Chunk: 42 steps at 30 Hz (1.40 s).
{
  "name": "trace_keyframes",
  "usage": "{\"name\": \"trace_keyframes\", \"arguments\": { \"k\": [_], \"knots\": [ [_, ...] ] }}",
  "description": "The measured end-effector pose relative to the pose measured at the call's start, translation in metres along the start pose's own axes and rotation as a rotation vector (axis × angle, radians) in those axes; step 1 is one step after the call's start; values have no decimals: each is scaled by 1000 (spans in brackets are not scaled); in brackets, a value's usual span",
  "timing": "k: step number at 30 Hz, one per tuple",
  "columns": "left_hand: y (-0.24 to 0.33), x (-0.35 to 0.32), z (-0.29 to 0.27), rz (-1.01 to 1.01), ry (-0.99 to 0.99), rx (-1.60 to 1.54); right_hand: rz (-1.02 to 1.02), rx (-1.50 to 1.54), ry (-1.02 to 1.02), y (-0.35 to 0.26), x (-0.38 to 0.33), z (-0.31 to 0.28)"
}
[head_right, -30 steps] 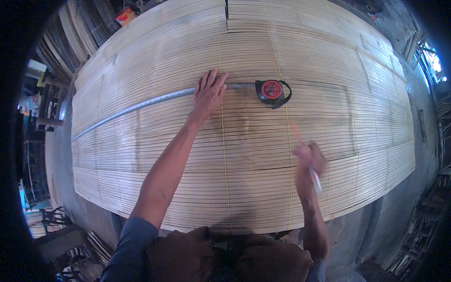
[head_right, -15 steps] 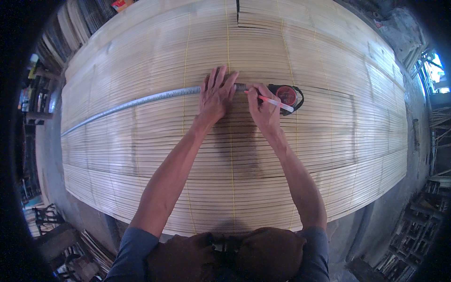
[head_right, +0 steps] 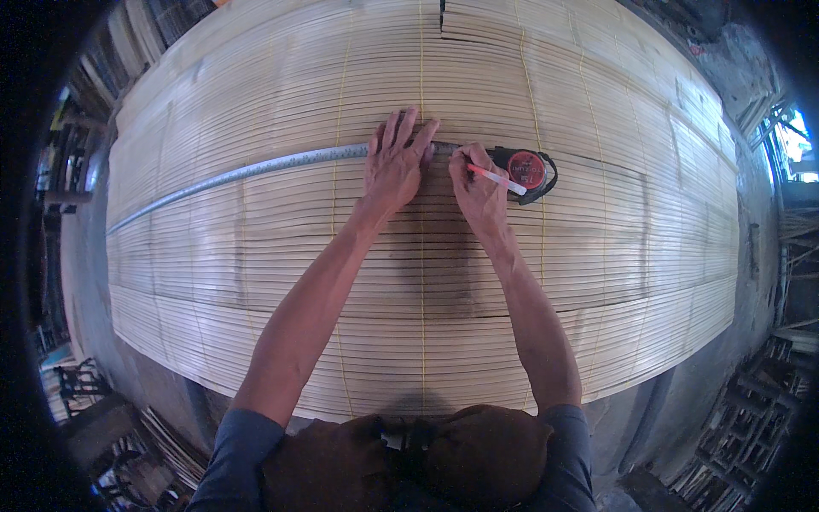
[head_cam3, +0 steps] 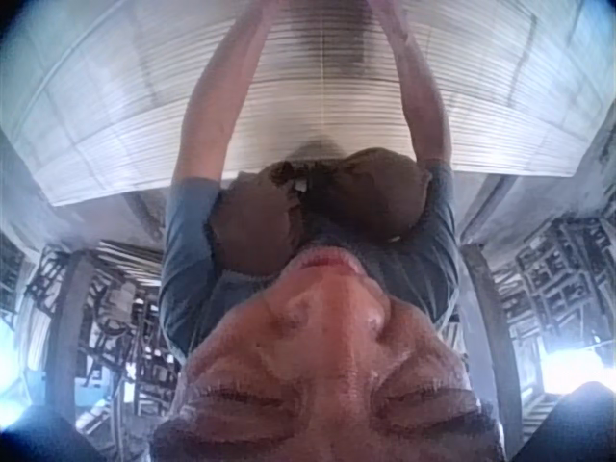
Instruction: The person measures and marks a large bamboo mat with a tape measure and marker, then uses a hand saw to cut along the marked line. After cutting, the person uses a wooden mallet to tap the edge of the cut bamboo mat.
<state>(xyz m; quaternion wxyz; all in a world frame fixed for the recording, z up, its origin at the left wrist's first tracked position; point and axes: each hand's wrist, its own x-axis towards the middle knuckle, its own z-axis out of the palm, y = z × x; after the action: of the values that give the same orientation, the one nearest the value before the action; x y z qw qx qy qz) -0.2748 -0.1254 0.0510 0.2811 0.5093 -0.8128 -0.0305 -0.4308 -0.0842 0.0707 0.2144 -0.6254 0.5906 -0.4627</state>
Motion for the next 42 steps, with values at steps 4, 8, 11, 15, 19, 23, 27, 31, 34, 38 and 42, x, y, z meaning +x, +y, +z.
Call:
{"name": "trace_keyframes", "arguments": {
  "k": [4,8,11,15,19,23,27,31,34,38,42],
  "knots": [
    [0,-2,0,-14,-13,-2,39,-19,-25,0,-1,2],
    [0,-3,-1,-24,-34,14,24,-82,-44,-4,0,0],
    [1,-3,1,-29,-27,2,-19,-118,-36,-7,-1,0],
    [1,-3,2,-19,2,-14,-63,-144,-19,2,1,2],
    [0,-3,2,-7,0,4,-20,-126,-45,1,1,1],
    [1,-3,0,-18,-19,9,-6,-87,-55,-5,1,-1],
    [-2,-5,3,-33,-20,8,-46,-61,-22,-6,0,4],
    [2,-2,2,-40,-40,15,19,-86,-69,-3,-2,0],
    [1,0,3,-41,-32,10,-57,-91,-5,-3,0,2],
    [-2,-1,2,-32,-33,34,-8,-62,-52,-7,0,1],
    [0,0,3,-25,-21,15,-82,-75,-29,-4,1,1]
  ]
}}
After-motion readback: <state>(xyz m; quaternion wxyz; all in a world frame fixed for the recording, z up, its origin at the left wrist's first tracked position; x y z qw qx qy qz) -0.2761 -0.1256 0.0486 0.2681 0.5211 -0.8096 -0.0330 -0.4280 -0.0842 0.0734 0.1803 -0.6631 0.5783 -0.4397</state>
